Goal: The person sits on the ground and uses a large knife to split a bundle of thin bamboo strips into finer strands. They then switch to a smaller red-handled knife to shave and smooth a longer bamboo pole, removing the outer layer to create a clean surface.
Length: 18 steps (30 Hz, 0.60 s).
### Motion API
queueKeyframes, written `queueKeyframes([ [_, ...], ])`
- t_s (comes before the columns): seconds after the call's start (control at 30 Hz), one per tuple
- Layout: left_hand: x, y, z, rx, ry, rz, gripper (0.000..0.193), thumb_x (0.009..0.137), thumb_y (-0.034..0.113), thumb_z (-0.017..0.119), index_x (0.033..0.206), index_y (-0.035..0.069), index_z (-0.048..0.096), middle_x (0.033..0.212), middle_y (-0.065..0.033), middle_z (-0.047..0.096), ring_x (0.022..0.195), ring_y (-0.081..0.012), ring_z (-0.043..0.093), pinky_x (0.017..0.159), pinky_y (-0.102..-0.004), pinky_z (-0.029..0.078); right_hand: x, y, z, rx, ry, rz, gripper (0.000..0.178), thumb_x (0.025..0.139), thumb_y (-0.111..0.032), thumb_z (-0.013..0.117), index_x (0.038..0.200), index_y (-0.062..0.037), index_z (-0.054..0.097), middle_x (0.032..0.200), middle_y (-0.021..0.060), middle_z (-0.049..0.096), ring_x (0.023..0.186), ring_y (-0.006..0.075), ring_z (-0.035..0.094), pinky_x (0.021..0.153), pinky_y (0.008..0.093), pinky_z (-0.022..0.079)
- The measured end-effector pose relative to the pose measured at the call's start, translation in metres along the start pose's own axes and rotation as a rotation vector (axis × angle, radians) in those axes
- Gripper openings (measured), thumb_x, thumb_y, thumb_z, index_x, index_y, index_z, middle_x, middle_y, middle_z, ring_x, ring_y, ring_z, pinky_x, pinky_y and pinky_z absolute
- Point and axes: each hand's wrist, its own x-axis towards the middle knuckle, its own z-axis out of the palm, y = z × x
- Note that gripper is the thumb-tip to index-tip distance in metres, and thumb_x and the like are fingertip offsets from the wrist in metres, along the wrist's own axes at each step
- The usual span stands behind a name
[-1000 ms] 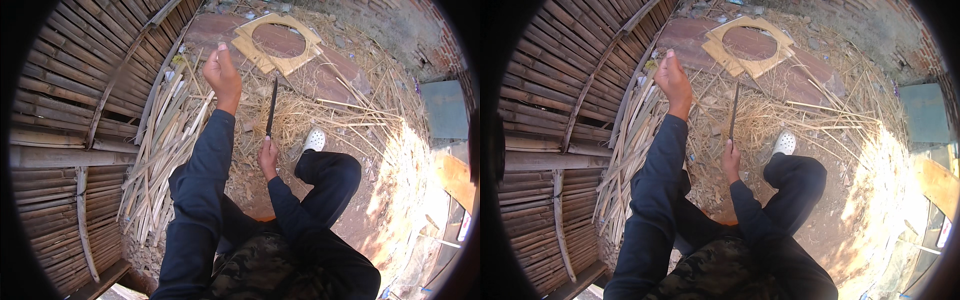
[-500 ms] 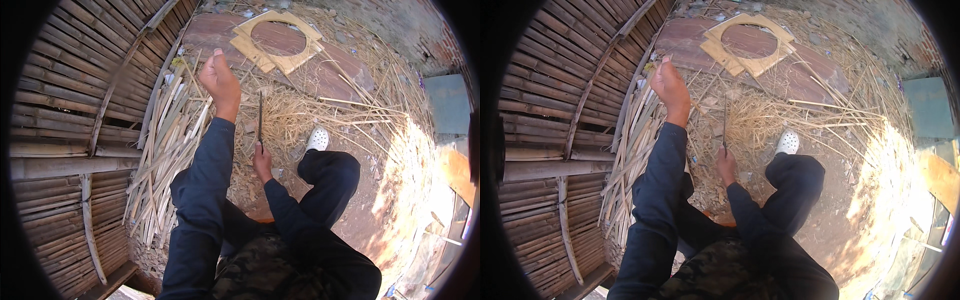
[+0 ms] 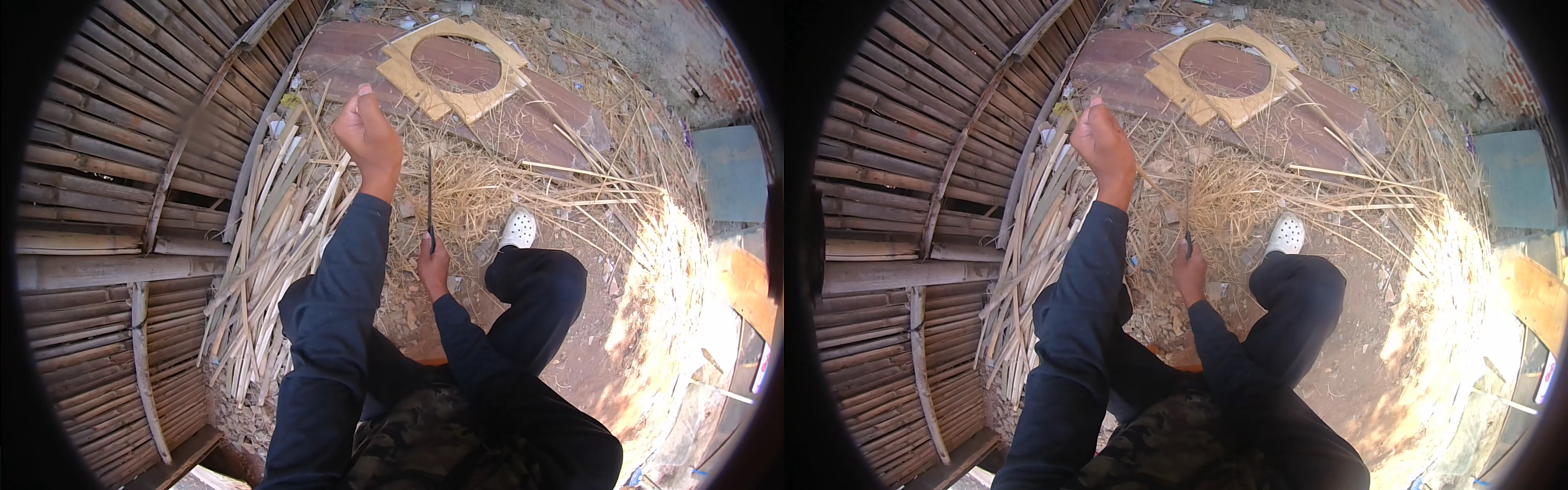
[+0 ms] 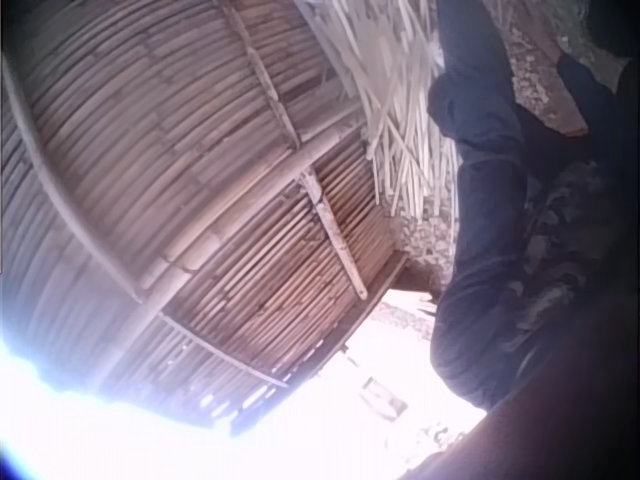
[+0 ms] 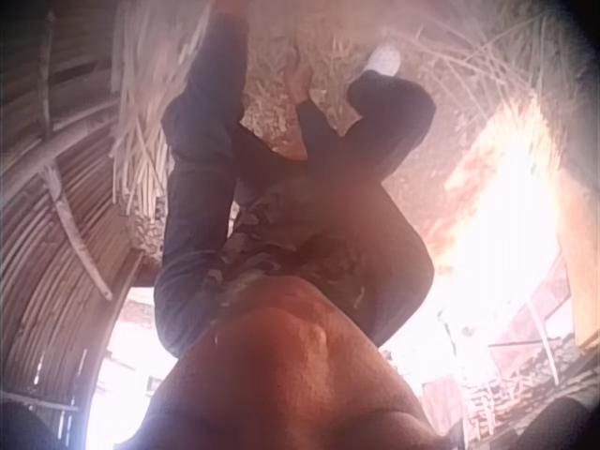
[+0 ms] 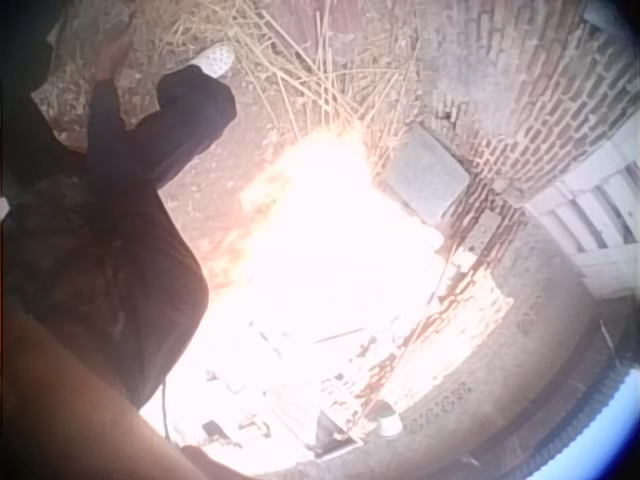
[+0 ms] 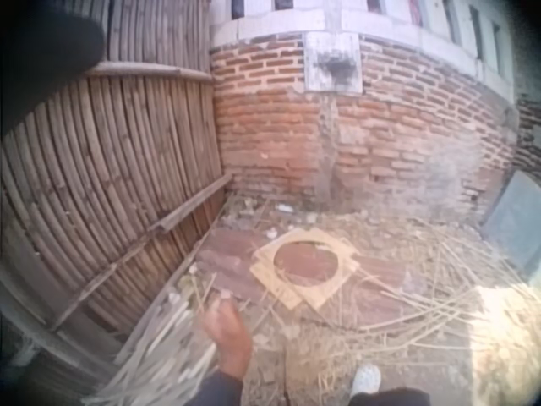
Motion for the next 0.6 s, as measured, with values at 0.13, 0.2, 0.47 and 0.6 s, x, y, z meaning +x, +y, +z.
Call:
queueKeyframes([
  [0.13,-0.002,0.002,-0.001,0.036,-0.012,0.001,0.04,0.096,0.019,0.048,0.059,0.009,0.036,0.055,0.0078,0.03,0.053,-0.0025,0.026,0.047,-0.0258,0.02,-0.01,-0.009,0.0,0.021,-0.079,-0.031,0.036,0.097,-0.032,0.05,0.088,0.0022,0.058,0.064,0.0196,0.057,0.059,0.0343,0.058,0.057,0.0417,0.044],
  [0.2,-0.001,0.002,0.002,0.07,-0.001,0.035,0.04,0.094,0.018,0.047,0.057,0.011,0.034,0.055,0.0072,0.031,0.05,-0.003,0.026,0.046,-0.0247,0.021,-0.017,-0.008,0.01,0.053,-0.103,-0.067,0.038,0.098,-0.033,0.048,0.086,0.002,0.056,0.063,0.0186,0.055,0.059,0.032,0.056,0.057,0.0413,0.042],
  [0.47,0.013,-0.009,-0.014,-0.01,0.169,-0.053,0.038,0.091,0.022,0.049,0.058,0.012,0.034,0.054,0.0058,0.031,0.048,-0.0052,0.026,0.045,-0.0264,0.022,-0.025,-0.012,0.033,0.031,-0.24,-0.004,0.035,0.098,-0.03,0.046,0.093,0.003,0.058,0.079,0.0281,0.06,0.076,0.0463,0.059,0.066,0.0484,0.044],
  [0.6,0.014,0.0,-0.007,-0.022,0.156,-0.09,0.037,0.092,0.018,0.045,0.058,0.012,0.031,0.058,0.0078,0.029,0.055,-0.0032,0.025,0.049,-0.0258,0.02,-0.02,0.055,0.055,-0.088,-0.114,0.005,0.04,0.099,-0.034,0.045,0.085,0.0024,0.054,0.062,0.0183,0.054,0.055,0.0316,0.054,0.055,0.0422,0.042],
])
